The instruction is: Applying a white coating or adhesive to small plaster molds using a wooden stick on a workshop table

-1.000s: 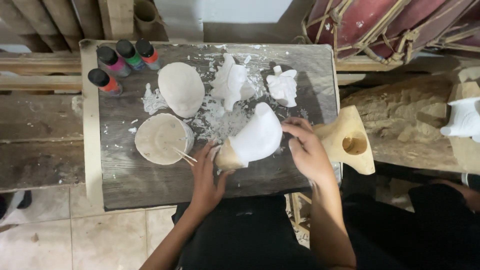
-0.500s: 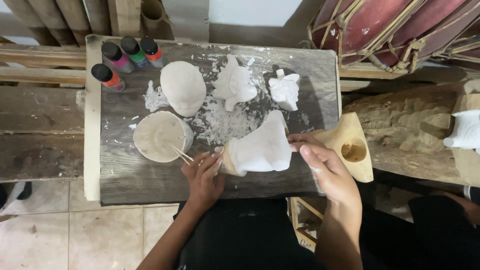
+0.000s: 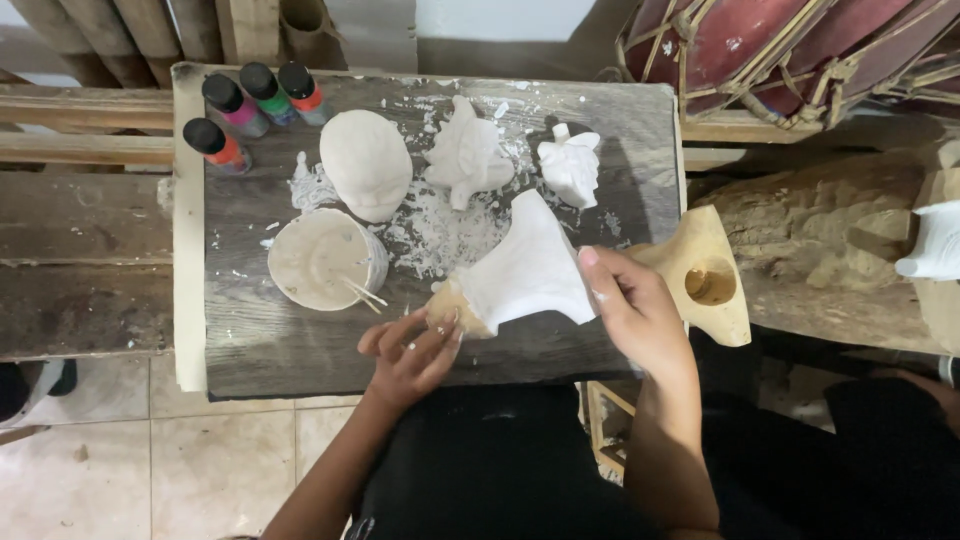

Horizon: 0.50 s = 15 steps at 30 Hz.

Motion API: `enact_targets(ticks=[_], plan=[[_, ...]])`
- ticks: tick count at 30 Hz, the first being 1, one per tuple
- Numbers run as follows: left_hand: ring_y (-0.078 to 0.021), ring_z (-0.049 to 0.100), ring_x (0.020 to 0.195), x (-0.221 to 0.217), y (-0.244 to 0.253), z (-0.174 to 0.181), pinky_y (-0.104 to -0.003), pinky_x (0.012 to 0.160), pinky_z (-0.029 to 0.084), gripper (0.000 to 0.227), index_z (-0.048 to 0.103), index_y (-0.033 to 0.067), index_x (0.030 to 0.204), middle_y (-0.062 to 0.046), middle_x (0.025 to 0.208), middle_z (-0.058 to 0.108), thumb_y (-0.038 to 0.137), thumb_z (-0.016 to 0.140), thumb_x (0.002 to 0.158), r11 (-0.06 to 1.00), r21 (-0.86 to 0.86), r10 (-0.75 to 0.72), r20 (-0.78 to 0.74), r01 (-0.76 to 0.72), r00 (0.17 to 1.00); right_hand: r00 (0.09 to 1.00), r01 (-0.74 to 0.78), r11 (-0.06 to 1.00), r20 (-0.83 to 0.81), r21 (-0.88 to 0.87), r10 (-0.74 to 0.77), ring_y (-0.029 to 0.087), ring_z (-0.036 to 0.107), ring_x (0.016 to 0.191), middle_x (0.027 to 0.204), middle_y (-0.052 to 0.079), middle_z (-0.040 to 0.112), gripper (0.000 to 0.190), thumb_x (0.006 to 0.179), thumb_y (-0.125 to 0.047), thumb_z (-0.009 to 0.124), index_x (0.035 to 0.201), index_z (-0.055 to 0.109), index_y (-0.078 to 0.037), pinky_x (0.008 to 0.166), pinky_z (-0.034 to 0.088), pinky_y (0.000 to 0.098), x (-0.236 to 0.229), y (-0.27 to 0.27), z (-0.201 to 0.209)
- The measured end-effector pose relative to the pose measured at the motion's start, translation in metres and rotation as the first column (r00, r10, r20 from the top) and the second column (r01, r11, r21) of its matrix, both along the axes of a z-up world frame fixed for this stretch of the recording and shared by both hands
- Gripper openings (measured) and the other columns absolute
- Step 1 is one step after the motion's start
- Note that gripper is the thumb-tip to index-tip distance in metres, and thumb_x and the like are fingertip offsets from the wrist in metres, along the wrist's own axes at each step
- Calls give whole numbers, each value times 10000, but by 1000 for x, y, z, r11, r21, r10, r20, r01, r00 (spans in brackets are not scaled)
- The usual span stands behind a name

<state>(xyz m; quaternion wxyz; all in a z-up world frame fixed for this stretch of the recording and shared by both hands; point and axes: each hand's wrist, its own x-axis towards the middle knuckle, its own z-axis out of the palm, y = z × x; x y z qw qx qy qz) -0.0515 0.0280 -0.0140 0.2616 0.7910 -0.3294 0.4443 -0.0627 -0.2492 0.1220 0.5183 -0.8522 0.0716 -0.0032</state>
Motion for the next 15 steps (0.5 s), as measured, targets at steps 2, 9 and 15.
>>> enact_targets(ticks=[2, 9, 15], plan=[[-226, 612, 1130, -3, 6, 5, -396, 859, 357, 240, 659, 321, 1027, 112, 1205, 733, 155, 787, 908, 999, 24, -24, -13, 24, 1000, 1000, 12, 1000, -11, -7, -12, 177, 588, 710, 651, 78, 618, 431, 1114, -245, 504, 801, 741, -66, 722, 504, 353, 0, 0, -7], [-254, 696, 1097, 7, 21, 16, -424, 890, 383, 213, 688, 310, 1047, 114, 1243, 749, 125, 730, 952, 988, 63, -143, 13, 142, 990, 998, 50, 993, -36, 104, -46, 163, 557, 706, 688, 73, 654, 393, 1119, -210, 486, 908, 771, -41, 710, 509, 329, 8, 22, 8], [-122, 635, 1091, 24, 6, 90, -257, 924, 392, 264, 630, 135, 1158, 165, 1245, 646, -29, 438, 1081, 998, 14, -61, 32, 61, 998, 998, 68, 982, -11, 175, -68, 124, 529, 768, 771, 16, 627, 272, 1090, -122, 539, 944, 750, -32, 732, 510, 296, 7, 24, 22]])
